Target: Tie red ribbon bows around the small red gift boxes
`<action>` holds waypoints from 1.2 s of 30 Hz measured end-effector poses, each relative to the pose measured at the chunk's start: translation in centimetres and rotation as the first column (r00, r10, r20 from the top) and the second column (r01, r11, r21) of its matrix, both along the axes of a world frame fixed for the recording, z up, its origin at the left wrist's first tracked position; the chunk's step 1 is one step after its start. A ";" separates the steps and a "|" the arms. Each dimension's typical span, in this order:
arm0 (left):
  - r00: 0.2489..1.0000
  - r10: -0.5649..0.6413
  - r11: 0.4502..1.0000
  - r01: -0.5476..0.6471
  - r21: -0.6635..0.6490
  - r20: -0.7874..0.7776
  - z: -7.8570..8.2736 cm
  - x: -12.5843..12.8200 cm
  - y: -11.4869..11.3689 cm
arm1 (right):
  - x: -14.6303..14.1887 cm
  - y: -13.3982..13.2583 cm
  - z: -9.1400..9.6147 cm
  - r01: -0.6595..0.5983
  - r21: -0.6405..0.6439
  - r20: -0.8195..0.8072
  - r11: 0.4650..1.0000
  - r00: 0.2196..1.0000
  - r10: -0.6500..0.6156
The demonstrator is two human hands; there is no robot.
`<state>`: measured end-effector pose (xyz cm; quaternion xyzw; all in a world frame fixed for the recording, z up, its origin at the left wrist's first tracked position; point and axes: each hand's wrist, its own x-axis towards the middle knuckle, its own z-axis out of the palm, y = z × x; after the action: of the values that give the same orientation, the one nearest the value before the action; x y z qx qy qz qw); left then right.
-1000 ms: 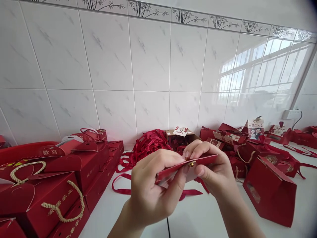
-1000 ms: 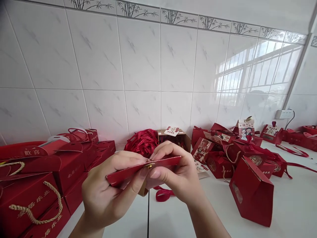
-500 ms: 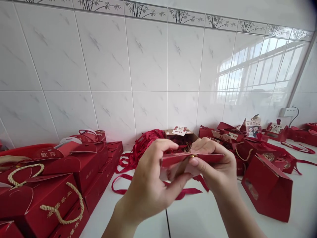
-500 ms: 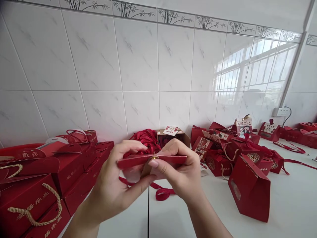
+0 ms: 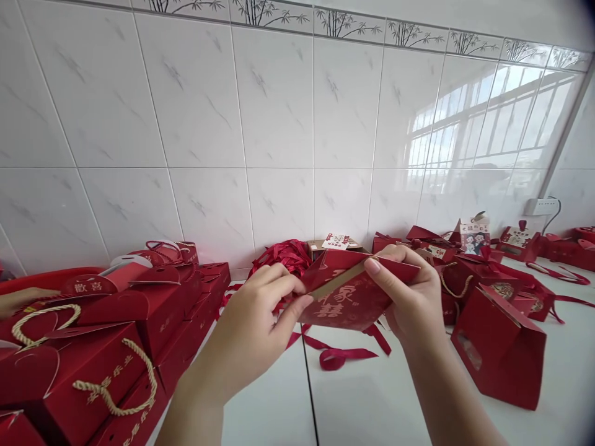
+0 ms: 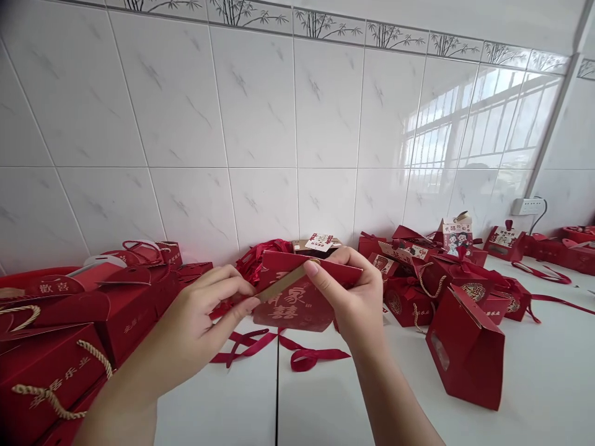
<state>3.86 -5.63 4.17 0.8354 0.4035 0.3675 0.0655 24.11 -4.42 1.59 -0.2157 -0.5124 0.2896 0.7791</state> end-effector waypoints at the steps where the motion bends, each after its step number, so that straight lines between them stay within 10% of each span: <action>1: 1.000 -0.005 0.999 0.004 0.033 0.016 0.1 -0.3 -0.1 | 0.0 0.1 0.0 -0.020 -0.008 -0.007 1.000 1.000 0.020; 6: 0.939 0.034 0.975 -0.106 0.193 0.343 0.8 -1.1 -1.2 | 0.4 0.5 -0.2 0.050 0.017 0.192 0.999 0.980 -0.053; 14: 0.547 -0.117 0.983 -0.055 0.176 0.829 1.3 -0.6 -2.1 | -0.4 -1.0 0.3 -0.179 0.413 0.600 0.893 0.791 -0.120; 20: 0.611 -0.089 0.982 0.184 -0.032 0.786 1.3 0.3 -1.3 | -0.5 -1.7 0.4 -0.219 0.463 0.604 0.859 0.787 -0.124; 26: 0.661 -0.146 0.780 0.535 -0.325 0.736 0.4 1.8 -1.5 | -0.9 -1.9 0.5 -0.252 0.472 0.649 0.845 0.748 -0.140; 36: 0.762 -0.230 0.735 0.544 -0.405 0.606 0.9 1.1 -1.9 | -0.2 -1.8 0.8 -0.215 0.485 0.662 0.848 0.724 -0.195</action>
<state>4.94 -7.51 5.06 0.7147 0.2687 0.4198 0.4907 23.89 -6.25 2.39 -0.0811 -0.8248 0.0395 0.5582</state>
